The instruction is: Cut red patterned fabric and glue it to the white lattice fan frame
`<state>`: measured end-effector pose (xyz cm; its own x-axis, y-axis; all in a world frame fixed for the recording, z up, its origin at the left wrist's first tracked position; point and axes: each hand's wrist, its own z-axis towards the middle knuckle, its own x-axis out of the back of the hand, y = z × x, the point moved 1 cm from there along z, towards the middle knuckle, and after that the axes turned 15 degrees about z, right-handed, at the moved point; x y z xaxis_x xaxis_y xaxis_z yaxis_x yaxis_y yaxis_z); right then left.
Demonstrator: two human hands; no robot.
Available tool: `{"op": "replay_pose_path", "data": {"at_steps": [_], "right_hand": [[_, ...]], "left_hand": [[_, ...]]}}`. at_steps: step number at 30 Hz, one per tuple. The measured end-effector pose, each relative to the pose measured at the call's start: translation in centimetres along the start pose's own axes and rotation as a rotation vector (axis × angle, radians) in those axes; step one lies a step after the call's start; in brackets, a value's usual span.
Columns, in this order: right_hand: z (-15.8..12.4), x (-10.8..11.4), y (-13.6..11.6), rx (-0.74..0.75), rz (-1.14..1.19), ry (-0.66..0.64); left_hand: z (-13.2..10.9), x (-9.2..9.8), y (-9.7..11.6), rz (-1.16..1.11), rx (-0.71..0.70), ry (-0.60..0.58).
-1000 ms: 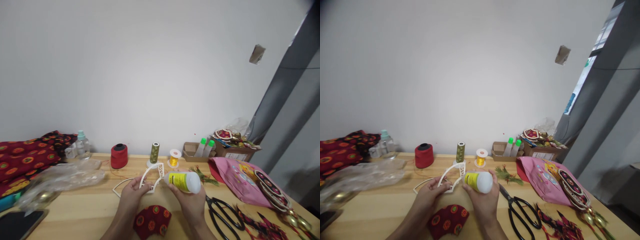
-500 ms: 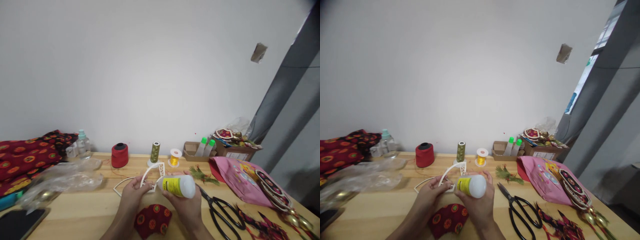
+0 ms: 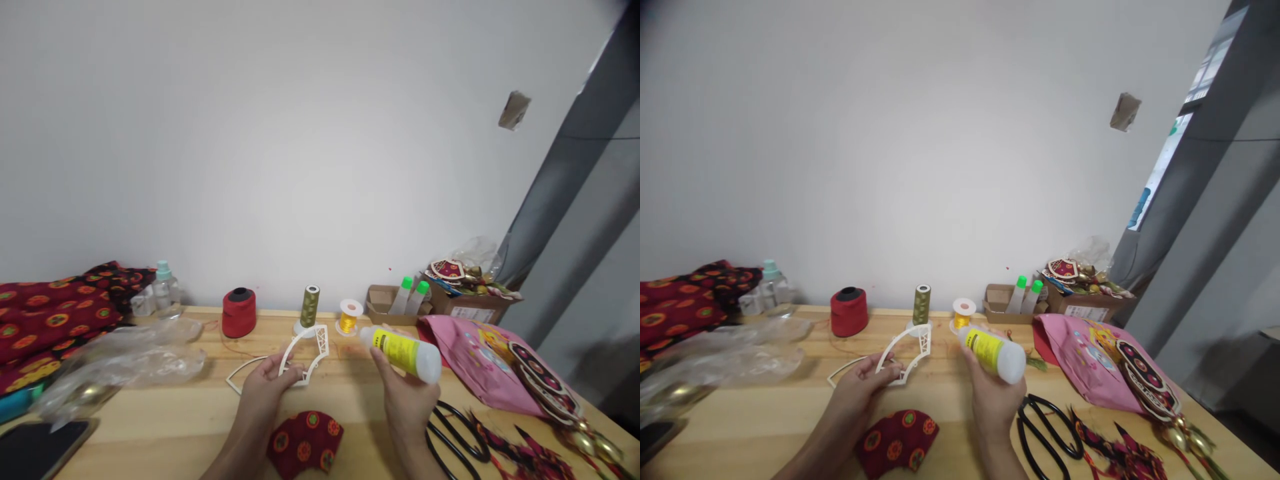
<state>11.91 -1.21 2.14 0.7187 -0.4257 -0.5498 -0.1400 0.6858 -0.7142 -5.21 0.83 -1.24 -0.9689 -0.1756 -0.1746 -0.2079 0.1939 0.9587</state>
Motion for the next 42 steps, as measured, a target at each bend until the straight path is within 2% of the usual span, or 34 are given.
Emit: {"op": "replay_pose_path", "data": {"at_steps": [4, 8, 11, 14, 16, 21, 23, 26, 31, 33, 38, 40, 42], "right_hand": [[0.2, -0.5, -0.6, -0.021, 0.038, -0.029], [-1.1, -1.0, -0.6, -0.134, 0.081, -0.084], [-2.2, -1.1, 0.1, -0.273, 0.069, -0.226], [-2.8, -1.0, 0.9, -0.312, 0.056, -0.355], [-2.7, -0.9, 1.0, -0.293, 0.031, -0.362], [-2.1, -1.0, 0.5, -0.258, 0.002, -0.241], [-2.1, -1.0, 0.5, -0.26, 0.026, -0.268], [-1.9, -0.8, 0.7, -0.193, -0.031, -0.302], [-0.9, -0.6, 0.3, -0.068, -0.05, -0.14], [-0.7, -0.7, 0.0, -0.041, -0.041, -0.118], [-0.9, -0.6, 0.0, -0.003, -0.074, -0.175], [-0.6, -0.1, 0.1, 0.138, -0.19, -0.257], [0.3, 0.5, -0.2, 0.391, -0.375, -0.376]], "left_hand": [[-0.1, 0.0, 0.2, -0.016, -0.007, -0.009], [0.2, 0.2, 0.0, -0.018, -0.022, -0.015], [0.5, 0.2, -0.3, -0.019, -0.018, -0.017], [0.4, 0.1, -0.3, -0.023, -0.014, -0.017], [0.2, 0.0, -0.2, -0.02, -0.012, -0.012], [0.3, -0.1, -0.1, -0.013, 0.003, -0.009], [0.3, 0.0, -0.2, -0.012, 0.008, -0.012], [0.3, 0.1, -0.4, -0.011, 0.005, -0.015], [0.6, 0.3, -0.5, -0.009, -0.004, -0.026], [0.7, 0.3, -0.5, -0.01, 0.002, -0.021], [0.4, 0.2, -0.2, -0.026, 0.002, -0.008], [0.3, 0.3, -0.1, -0.031, -0.006, 0.001], [0.3, 0.5, 0.0, -0.032, -0.022, 0.014]]}}
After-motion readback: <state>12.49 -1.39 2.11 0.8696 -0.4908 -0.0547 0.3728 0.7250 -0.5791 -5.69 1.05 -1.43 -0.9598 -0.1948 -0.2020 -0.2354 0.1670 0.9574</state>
